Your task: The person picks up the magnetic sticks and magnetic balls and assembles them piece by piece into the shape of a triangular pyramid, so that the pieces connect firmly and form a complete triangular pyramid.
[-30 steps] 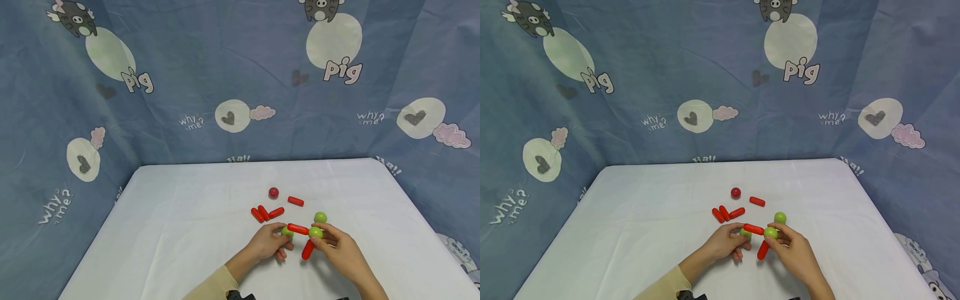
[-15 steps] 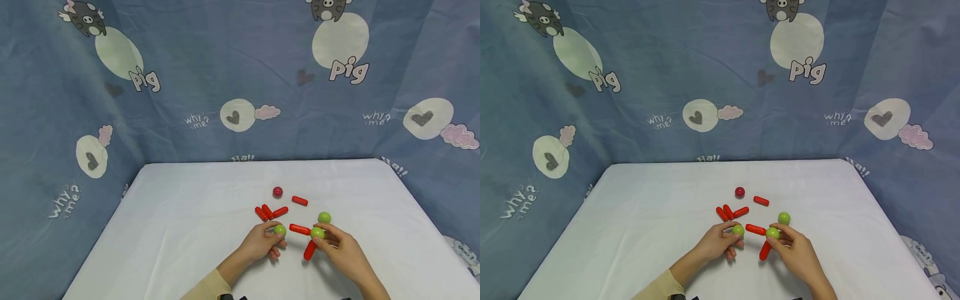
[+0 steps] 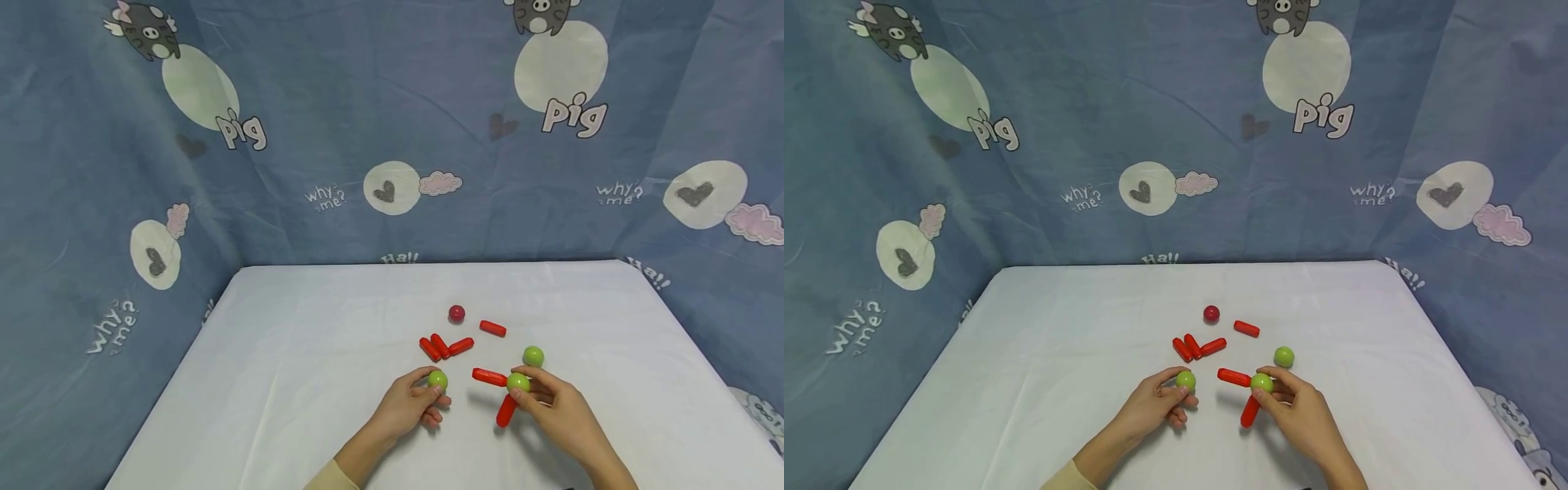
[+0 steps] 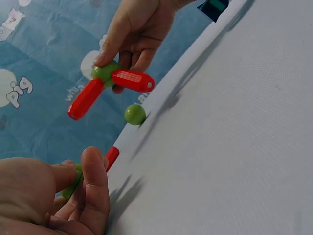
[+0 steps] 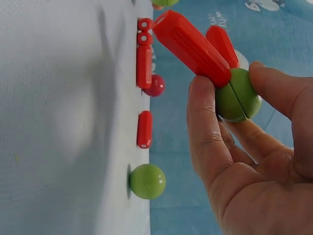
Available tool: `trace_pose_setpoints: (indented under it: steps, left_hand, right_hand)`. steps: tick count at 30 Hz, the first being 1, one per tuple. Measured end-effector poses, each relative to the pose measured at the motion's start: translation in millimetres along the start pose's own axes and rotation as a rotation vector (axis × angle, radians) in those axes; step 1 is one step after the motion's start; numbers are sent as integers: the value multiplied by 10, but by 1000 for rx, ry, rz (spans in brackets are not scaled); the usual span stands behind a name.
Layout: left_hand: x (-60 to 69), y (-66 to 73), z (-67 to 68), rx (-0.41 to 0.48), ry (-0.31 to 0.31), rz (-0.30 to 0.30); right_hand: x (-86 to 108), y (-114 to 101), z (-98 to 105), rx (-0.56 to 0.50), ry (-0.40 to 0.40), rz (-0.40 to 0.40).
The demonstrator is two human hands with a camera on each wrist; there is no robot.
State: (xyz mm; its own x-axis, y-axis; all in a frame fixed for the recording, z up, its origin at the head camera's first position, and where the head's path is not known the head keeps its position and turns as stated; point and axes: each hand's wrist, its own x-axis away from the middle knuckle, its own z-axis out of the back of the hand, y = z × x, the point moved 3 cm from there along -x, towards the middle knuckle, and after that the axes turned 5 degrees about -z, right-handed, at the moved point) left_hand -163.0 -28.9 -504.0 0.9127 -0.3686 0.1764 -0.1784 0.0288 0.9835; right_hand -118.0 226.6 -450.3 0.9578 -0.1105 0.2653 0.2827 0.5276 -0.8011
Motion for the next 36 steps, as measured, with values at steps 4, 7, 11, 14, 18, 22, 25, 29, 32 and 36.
trace_pose_setpoints:
  steps: [4,7,11,14,18,22,25,29,32,36]
  left_hand:
    - [42,-5,34,23,8,-2]
    - [72,3,52,28,17,3]
    - [107,22,66,24,33,0]
    - [131,35,61,37,28,-8]
    - [158,49,40,66,5,-12]
    - [174,58,29,79,-7,-17]
    - [179,62,27,79,-8,-18]
    - [187,71,23,80,-11,-11]
    - [190,78,17,83,-15,-6]
    - [193,88,7,84,-16,-1]
  right_hand:
    - [-12,3,-16,4,-5,-10]
    - [-14,4,-30,2,-10,-14]
    - [1,-3,-50,-5,-17,0]
    - [25,-16,-74,-7,-24,8]
    - [42,-34,-113,-16,-32,13]
    - [33,-28,-145,-11,-30,20]
    - [30,-17,-159,-3,-26,18]
    - [23,-23,-179,14,-29,14]
    - [16,-36,-198,27,-33,17]
    - [20,-49,-220,30,-35,14]
